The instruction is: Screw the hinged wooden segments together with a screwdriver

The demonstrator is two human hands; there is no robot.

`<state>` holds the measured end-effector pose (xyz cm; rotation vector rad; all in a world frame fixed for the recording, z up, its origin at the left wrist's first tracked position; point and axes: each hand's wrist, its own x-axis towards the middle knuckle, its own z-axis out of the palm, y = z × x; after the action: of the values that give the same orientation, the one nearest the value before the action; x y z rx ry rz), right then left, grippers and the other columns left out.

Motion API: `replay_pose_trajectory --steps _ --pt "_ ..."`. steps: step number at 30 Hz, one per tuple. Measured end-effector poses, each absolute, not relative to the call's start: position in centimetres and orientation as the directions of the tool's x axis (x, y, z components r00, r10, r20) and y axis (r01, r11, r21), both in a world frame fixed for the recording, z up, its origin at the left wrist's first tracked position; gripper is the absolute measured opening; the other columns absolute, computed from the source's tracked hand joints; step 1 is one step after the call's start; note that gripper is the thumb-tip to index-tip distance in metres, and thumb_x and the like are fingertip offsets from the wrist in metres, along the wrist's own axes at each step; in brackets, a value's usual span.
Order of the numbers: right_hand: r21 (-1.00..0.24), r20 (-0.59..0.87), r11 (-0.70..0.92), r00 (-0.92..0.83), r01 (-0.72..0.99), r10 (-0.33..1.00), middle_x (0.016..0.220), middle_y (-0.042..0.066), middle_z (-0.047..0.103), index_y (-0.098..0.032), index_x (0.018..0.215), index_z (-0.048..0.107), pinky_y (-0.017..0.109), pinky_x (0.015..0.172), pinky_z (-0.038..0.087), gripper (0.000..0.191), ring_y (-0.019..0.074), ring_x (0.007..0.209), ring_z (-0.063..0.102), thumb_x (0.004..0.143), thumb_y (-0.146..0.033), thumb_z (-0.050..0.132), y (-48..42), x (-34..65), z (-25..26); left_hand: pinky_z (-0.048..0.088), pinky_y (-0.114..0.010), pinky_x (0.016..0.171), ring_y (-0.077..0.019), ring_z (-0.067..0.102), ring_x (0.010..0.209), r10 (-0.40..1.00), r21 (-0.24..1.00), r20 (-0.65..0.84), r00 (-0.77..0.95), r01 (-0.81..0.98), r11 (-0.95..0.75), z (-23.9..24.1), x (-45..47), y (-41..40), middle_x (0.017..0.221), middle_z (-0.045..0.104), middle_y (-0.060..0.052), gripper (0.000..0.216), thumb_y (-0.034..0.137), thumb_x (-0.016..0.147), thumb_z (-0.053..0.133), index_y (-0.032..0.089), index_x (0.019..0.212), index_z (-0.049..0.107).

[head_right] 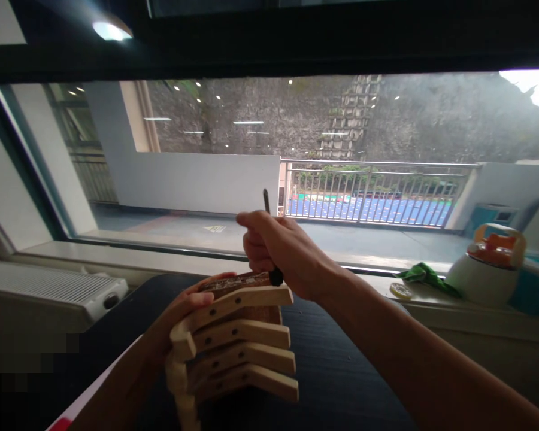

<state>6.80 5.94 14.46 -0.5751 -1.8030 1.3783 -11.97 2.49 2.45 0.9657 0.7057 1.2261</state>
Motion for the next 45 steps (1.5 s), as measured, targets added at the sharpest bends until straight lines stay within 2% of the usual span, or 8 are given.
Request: replay_pose_trajectory --steps 4,9,16,22,29,38,42,45 --pt "-0.875 0.483 0.425 -0.457 -0.232 0.747 0.05 -0.005 0.023 -0.022 0.052 0.022 0.025 0.047 0.03 0.042 0.0084 0.045 0.028 0.087 -0.032 0.043 6.3 7.0 14.4 0.048 -0.037 0.088 -0.0288 0.063 0.101 0.973 0.886 0.055 0.226 -0.46 0.057 2.2 -11.9 2.6 0.112 0.067 -0.013 0.053 0.024 0.072 0.064 0.015 0.123 0.055" --pt "-0.947 0.29 0.319 -0.527 -0.038 0.799 0.049 -0.005 0.029 -0.022 0.051 0.03 0.026 0.044 0.024 0.042 0.0083 0.044 0.027 0.089 -0.036 0.041 6.9 7.3 10.8 0.047 -0.038 0.09 -0.0295 0.062 0.102 0.972 0.889 0.056 0.228 -0.455 0.056 2.2 -11.7 2.7 0.113 0.067 -0.014 0.054 0.023 0.071 0.064 0.014 0.123 0.055" --pt "-0.885 0.465 0.414 -0.468 -0.214 0.751 0.049 -0.006 0.025 -0.022 0.051 0.025 0.025 0.045 0.026 0.041 0.0073 0.044 0.024 0.087 -0.033 0.044 6.7 7.2 13.3 0.049 -0.036 0.086 -0.0293 0.064 0.1 0.976 0.892 0.045 0.214 -0.449 0.057 2.4 -11.6 2.5 0.11 0.068 -0.013 0.053 0.023 0.07 0.064 0.014 0.123 0.056" --pt "-0.946 0.305 0.321 -0.477 -0.05 0.824 0.045 -0.005 0.03 -0.022 0.049 0.032 0.025 0.044 0.026 0.042 0.0077 0.042 0.029 0.087 -0.035 0.042 6.4 6.8 10.2 0.046 -0.039 0.092 -0.0301 0.062 0.104 0.971 0.885 0.06 0.233 -0.463 0.056 2.3 -11.7 2.5 0.113 0.067 -0.013 0.051 0.023 0.072 0.063 0.014 0.122 0.057" --pt "-0.886 0.453 0.346 -0.421 -0.309 0.786 0.046 -0.007 0.022 -0.022 0.049 0.026 0.024 0.042 0.021 0.041 0.007 0.041 0.021 0.085 -0.028 0.043 6.3 6.7 12.1 0.05 -0.037 0.085 -0.0291 0.065 0.097 0.977 0.898 0.059 0.205 -0.439 0.038 2.6 -11.6 2.2 0.108 0.069 -0.012 0.05 0.022 0.071 0.063 0.016 0.12 0.059" --pt "-0.895 0.346 0.438 -0.494 0.08 0.798 0.058 -0.004 0.039 -0.019 0.064 0.042 0.023 0.046 0.034 0.024 0.0079 0.049 0.037 0.084 -0.033 0.045 7.3 8.9 10.6 0.048 -0.039 0.09 -0.0302 0.062 0.103 0.961 0.874 0.078 0.265 -0.482 0.062 2.1 -12.0 2.5 0.112 0.067 -0.012 0.05 0.024 0.072 0.064 0.017 0.121 0.057" --pt "-0.586 0.248 0.51 -0.46 0.629 0.852 0.066 -0.003 0.049 -0.019 0.106 0.054 0.023 0.046 0.034 0.033 0.0096 0.051 0.041 0.073 -0.019 0.052 7.2 12.5 10.6 0.05 -0.034 0.084 -0.0269 0.064 0.099 0.97 0.82 0.002 0.242 -0.556 0.137 1.7 -12.3 2.9 0.107 0.069 -0.009 0.044 0.025 0.075 0.06 0.019 0.118 0.06" --pt "-0.368 0.268 0.607 -0.545 0.704 0.795 0.079 0.003 0.059 -0.019 0.102 0.062 0.026 0.059 0.043 0.029 0.013 0.064 0.053 0.077 -0.017 0.047 6.9 14.3 9.2 0.052 -0.034 0.077 -0.0265 0.067 0.09 0.966 0.771 -0.073 0.249 -0.6 0.213 1.3 -12.6 3.5 0.098 0.071 -0.009 0.042 0.029 0.077 0.058 0.017 0.118 0.06"
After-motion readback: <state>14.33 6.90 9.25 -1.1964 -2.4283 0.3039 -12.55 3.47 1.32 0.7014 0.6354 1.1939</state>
